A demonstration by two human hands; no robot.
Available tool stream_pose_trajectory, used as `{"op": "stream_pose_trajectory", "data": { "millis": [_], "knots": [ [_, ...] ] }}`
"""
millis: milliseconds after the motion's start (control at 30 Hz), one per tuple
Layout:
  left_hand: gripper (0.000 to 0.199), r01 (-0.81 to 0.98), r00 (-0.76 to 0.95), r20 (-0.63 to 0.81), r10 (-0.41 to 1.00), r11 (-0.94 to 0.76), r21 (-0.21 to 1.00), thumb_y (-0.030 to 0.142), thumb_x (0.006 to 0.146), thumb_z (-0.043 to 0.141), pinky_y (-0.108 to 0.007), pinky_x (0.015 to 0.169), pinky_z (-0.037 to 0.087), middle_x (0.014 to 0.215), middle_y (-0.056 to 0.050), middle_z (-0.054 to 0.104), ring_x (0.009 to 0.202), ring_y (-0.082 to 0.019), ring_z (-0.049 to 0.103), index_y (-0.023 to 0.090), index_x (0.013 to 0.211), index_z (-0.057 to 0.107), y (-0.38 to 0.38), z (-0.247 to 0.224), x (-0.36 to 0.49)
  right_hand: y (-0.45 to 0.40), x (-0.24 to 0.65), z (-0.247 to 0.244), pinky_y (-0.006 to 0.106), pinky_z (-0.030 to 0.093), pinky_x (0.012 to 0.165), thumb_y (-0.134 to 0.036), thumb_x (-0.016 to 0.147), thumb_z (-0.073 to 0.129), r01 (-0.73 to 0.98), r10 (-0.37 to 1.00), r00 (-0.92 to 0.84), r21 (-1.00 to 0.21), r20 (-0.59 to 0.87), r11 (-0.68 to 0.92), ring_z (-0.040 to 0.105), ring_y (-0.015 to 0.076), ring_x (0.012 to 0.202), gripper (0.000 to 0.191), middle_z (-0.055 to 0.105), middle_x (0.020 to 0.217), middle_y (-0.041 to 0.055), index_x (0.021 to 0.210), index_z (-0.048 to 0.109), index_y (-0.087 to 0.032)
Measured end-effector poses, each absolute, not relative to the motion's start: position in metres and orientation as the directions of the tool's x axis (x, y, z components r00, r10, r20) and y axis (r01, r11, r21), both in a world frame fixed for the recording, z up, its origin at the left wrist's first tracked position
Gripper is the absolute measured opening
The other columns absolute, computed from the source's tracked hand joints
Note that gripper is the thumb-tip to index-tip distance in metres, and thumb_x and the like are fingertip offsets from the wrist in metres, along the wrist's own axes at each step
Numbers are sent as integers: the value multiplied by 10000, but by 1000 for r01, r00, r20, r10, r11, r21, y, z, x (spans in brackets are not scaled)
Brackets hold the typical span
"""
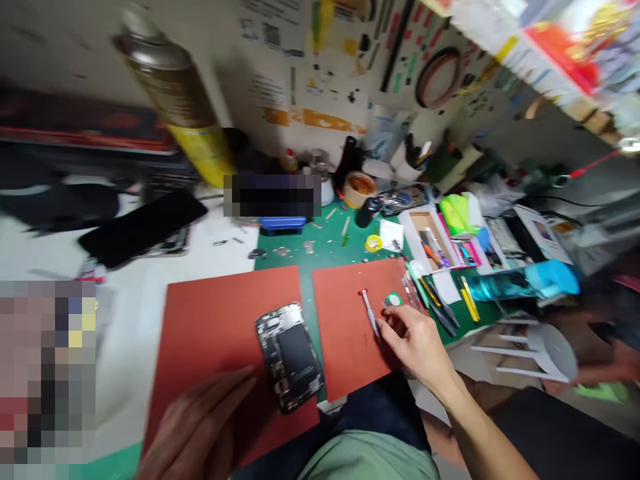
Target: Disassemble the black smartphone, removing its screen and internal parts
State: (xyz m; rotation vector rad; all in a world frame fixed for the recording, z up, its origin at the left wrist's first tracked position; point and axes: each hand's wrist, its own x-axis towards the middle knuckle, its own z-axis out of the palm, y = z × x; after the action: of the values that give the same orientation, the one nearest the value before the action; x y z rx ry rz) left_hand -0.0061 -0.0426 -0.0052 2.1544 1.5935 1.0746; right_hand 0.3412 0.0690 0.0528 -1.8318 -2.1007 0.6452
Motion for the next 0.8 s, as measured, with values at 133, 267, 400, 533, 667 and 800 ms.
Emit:
{"op": "stream_pose_trajectory", "data": {
  "millis": [133,267,400,533,667,800],
  "knots": [
    [512,760,239,420,875,-438,480,-23,988,566,-395,1053,547,1315,-73,792,1253,-252,713,224,1424,670,-44,6,6,84,324,43,309,509,652,-267,962,573,834,969,-223,-535,-108,133,714,207,694,257,733,827,17,1201,638,-197],
    [307,834,224,422,878,-397,383,121,1058,608,-376,1089,498,1301,-72,810,1230,-237,710,163,1348,701,-42,12,15,98,324,49,307,517,576,-260,860,650,812,970,-176,-582,-165,48,677,188,575,617,722,805,-23,1461,521,-209],
    [459,828,268,348,898,-399,394,444,1079,642,-415,1090,503,1420,-87,757,1296,-273,652,146,1428,661,-41,14,16,100,313,66,314,615,586,-282,900,715,592,986,-158,-804,-57,49,721,179,615,672,744,933,6,1520,456,-276],
    [583,818,314,308,898,-421,393,539,1022,709,-452,1110,494,1466,-76,732,1323,-294,616,174,1471,641,-39,13,14,98,281,67,352,694,726,-245,971,746,403,959,-208,-876,193,264,804,205,813,401,768,1076,59,1295,512,-281],
    [532,807,345,293,892,-441,392,496,1030,706,-474,1122,479,1466,-62,732,1290,-302,621,193,1464,655,-37,12,14,105,251,56,339,700,753,-179,1014,692,373,899,-340,-838,276,398,816,196,873,332,767,1092,57,1273,506,-271],
    [439,806,356,304,884,-455,379,433,1060,670,-484,1099,471,1474,-44,729,1244,-300,635,179,1418,683,-35,12,15,114,241,52,340,688,799,-157,1034,650,429,831,-461,-741,312,516,808,186,897,308,775,1067,54,1283,496,-253]
  ]
}}
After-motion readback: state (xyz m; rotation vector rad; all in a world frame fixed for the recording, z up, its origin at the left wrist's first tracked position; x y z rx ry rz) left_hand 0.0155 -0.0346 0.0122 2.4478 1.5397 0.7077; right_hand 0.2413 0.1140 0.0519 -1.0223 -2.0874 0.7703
